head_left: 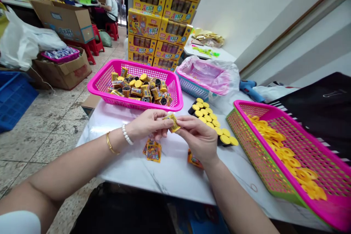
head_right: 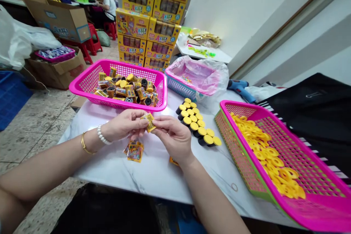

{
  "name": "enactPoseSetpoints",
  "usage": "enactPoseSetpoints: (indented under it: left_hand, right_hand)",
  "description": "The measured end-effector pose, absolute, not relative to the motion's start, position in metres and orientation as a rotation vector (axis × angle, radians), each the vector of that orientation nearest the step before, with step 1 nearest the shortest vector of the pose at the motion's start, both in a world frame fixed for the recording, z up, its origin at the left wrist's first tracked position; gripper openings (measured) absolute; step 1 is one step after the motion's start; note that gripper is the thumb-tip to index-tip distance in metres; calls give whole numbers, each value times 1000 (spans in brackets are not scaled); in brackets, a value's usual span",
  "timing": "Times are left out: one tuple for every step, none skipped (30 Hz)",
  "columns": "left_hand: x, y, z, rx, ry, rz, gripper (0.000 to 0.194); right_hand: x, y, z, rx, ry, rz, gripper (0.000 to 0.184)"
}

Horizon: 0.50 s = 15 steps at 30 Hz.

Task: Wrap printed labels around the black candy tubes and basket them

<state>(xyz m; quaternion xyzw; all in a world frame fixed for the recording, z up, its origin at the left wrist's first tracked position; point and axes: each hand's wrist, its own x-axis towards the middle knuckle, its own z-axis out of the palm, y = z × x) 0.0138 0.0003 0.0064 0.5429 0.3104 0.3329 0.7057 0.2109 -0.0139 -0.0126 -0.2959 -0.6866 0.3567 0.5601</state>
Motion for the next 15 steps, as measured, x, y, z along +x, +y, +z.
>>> enactPoseSetpoints:
  left_hand:
    - [14,1,6,1193,697,736,58]
    - [14,2,5,1182,711,741,59]
    - [14,2,4,1170,727,745,60]
    - [15,2,2,1149,738,742,62]
    - [15,2,1,1115,743,734,63]
    - [16,2,0,1069,737,723,63]
    - [17,1,-1,1012,722,717,62]
    - [17,1,-1,954,700,719,60]
    - [18,0,-1,903,674,726,58]
    - [18,-1,-1,866,651,734,55]
    - [18,-2,0,846,632,737,53]
    - [18,-3,2,840,618,732,51]
    - [18,-5,4,844,608,721,50]
    - [18,-6,6,854,602,706,49]
    - [18,-7,9,863,598,694,49]
  right_hand:
    - [210,-15,-13,-715,-1612,870,21]
    - [210,-15,-13,-732,-1618,900,25]
    - [209,-16,-14,-742,-1632,916,27]
    - [208,-16,-14,-744,-1646,911,26]
    - [207,-17,-15,-740,-1655,888,22]
    - [206,-17,-15,-734,-1656,857,17]
    - [205,-17,-16,-728,-1644,833,13]
    - [204,-18,-16,-727,-1620,826,11]
    - [203,-18,-16,-728,-1590,836,11]
    - [202,-18,-15,-726,-1567,856,11]
    - [202,-18,-14,-718,-1553,877,13]
    - [202,-19,-12,-703,-1552,897,15]
    - [202,-20,-10,-685,-1563,914,17]
    - [203,-21,-8,-667,-1585,928,20]
    - [204,-22,-6,-657,-1608,938,22]
